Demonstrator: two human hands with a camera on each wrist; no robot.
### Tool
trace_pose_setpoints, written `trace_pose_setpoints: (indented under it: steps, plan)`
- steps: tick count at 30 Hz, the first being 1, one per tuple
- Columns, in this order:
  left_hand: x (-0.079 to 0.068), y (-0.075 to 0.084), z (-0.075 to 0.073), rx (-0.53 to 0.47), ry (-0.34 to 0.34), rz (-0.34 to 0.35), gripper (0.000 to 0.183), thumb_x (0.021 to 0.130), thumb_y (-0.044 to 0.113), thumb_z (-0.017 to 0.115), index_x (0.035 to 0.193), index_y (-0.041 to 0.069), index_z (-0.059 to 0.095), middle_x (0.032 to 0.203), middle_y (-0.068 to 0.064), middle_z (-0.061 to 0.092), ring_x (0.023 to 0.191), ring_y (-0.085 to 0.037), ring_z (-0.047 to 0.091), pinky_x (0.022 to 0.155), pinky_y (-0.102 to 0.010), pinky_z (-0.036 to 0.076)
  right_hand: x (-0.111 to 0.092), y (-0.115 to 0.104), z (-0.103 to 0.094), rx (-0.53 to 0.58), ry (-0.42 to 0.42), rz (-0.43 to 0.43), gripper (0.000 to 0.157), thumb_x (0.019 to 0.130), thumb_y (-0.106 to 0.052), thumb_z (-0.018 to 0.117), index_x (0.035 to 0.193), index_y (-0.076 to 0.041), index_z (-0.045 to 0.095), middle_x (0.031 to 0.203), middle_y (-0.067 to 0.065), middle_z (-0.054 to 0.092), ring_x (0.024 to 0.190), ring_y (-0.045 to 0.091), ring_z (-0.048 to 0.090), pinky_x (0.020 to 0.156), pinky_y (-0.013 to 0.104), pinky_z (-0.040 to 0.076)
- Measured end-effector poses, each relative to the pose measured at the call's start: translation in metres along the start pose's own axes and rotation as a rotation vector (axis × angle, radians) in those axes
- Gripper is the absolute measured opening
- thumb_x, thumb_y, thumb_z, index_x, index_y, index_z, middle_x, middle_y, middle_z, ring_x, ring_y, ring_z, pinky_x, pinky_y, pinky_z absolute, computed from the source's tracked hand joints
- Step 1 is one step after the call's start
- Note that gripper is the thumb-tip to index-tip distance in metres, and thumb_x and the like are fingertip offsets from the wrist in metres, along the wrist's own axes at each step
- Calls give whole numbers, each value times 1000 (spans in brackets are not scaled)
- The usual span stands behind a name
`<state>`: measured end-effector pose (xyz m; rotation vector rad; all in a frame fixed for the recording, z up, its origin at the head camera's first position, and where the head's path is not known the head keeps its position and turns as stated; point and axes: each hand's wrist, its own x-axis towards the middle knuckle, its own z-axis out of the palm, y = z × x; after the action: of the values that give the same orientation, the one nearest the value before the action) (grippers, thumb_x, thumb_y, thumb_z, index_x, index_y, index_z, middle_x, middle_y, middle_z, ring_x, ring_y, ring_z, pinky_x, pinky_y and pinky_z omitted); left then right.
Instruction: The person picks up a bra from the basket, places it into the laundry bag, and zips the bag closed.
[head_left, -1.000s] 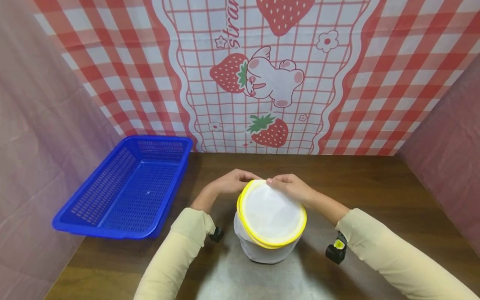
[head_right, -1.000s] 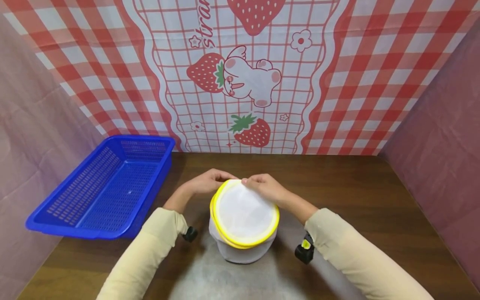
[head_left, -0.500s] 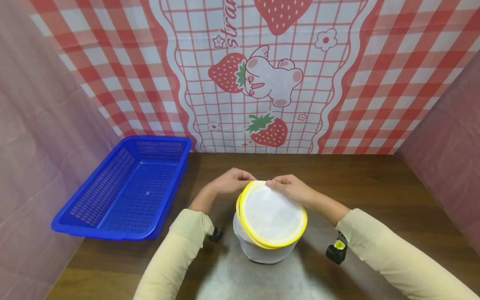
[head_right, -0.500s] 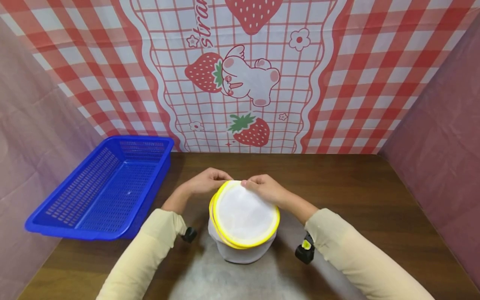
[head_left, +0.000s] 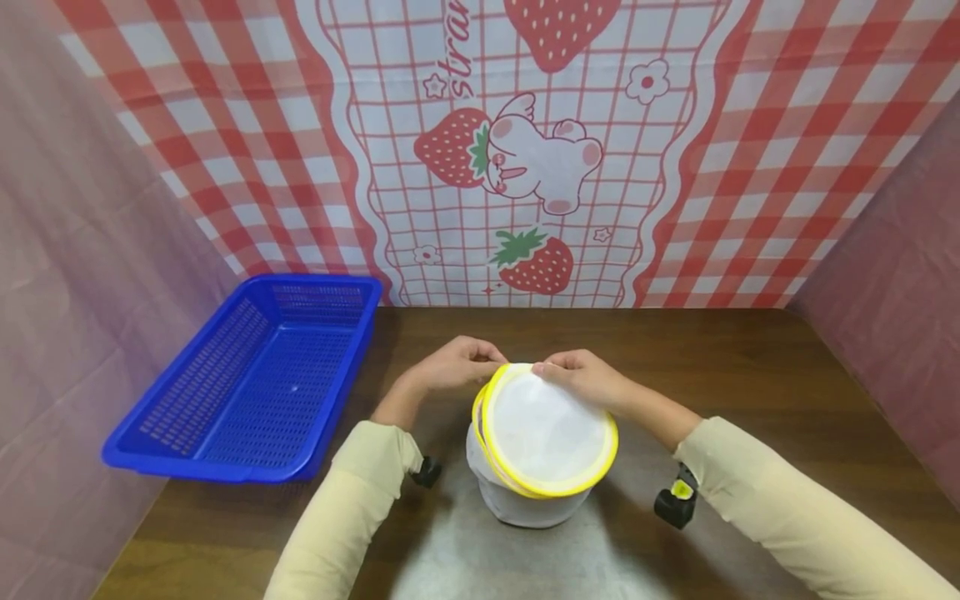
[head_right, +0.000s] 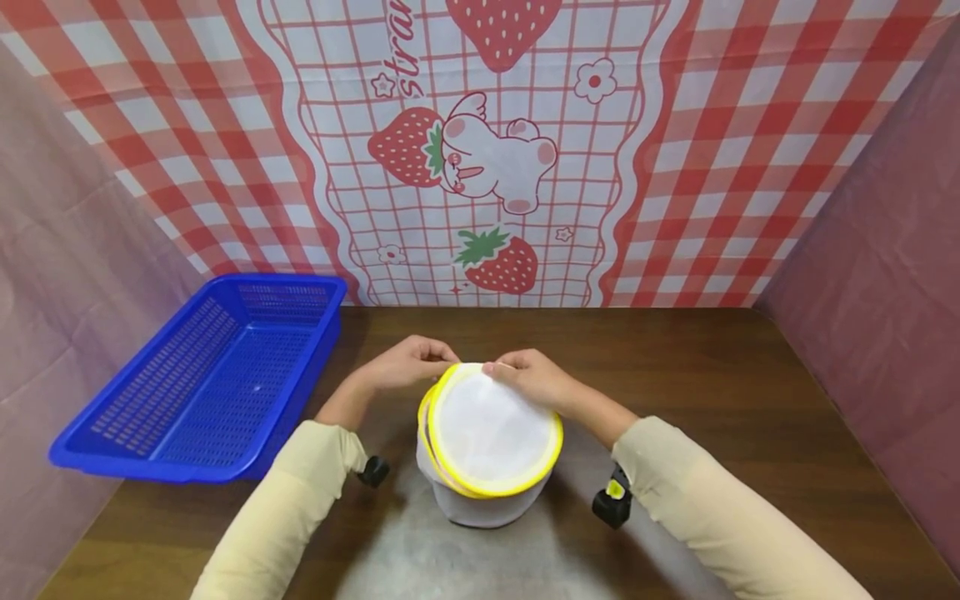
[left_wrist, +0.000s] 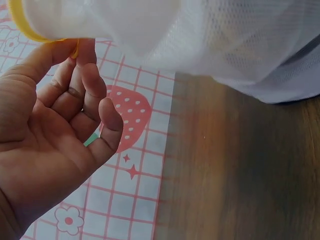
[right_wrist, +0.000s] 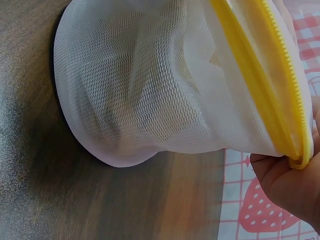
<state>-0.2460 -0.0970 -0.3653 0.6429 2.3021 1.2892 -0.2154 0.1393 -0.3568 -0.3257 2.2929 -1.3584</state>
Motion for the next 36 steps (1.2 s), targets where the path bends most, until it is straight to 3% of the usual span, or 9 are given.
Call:
trace_pose_setpoints:
  steps: [8,12,15,19,23,36]
  plan:
    - [-1,-3,0,5,25,6,23,92,23,58,103,6,69,98,-7,69,82,-11,60,80,-35,52,4,1,-2,45,0,-22,38,94,-33,53,105,2,66,74,0,64,61,12,61,57,29,53]
    - [0,-1,2,0,29,3,24,92,24,58,103,5,69,98,-8,69,80,-11,60,83,-42,51,8,0,-4,85,-11,-16,47,95,-41,49,102,2,67,73,-1,64,62,13,61,59,29,53]
    - [0,0,2,3,33,-7,24,92,25,59,103,7,69,98,-7,69,82,-12,60,82,-37,52,9,-1,-4,73,-42,-10,50,94,-46,48,107,-2,67,79,4,67,65,15,63,60,30,53]
    - [0,1,2,1,46,-18,23,91,28,60,101,9,70,97,-3,69,88,-15,60,79,-29,51,8,-2,-3,12,-49,-54,43,93,-41,53,110,-4,67,84,5,68,65,14,62,60,29,53]
    - [0,2,2,-1,63,-21,23,90,30,62,100,11,70,95,-1,70,90,-16,60,80,-28,50,6,-5,-2,-27,-37,-76,39,92,-38,56,103,-3,69,79,3,66,61,12,60,57,27,52]
    - [-3,0,3,7,95,37,21,88,26,64,96,8,71,91,-4,70,77,-10,54,69,-23,45,3,-4,0,-73,18,-49,38,92,-37,56,103,-3,69,80,5,66,62,14,60,58,28,52]
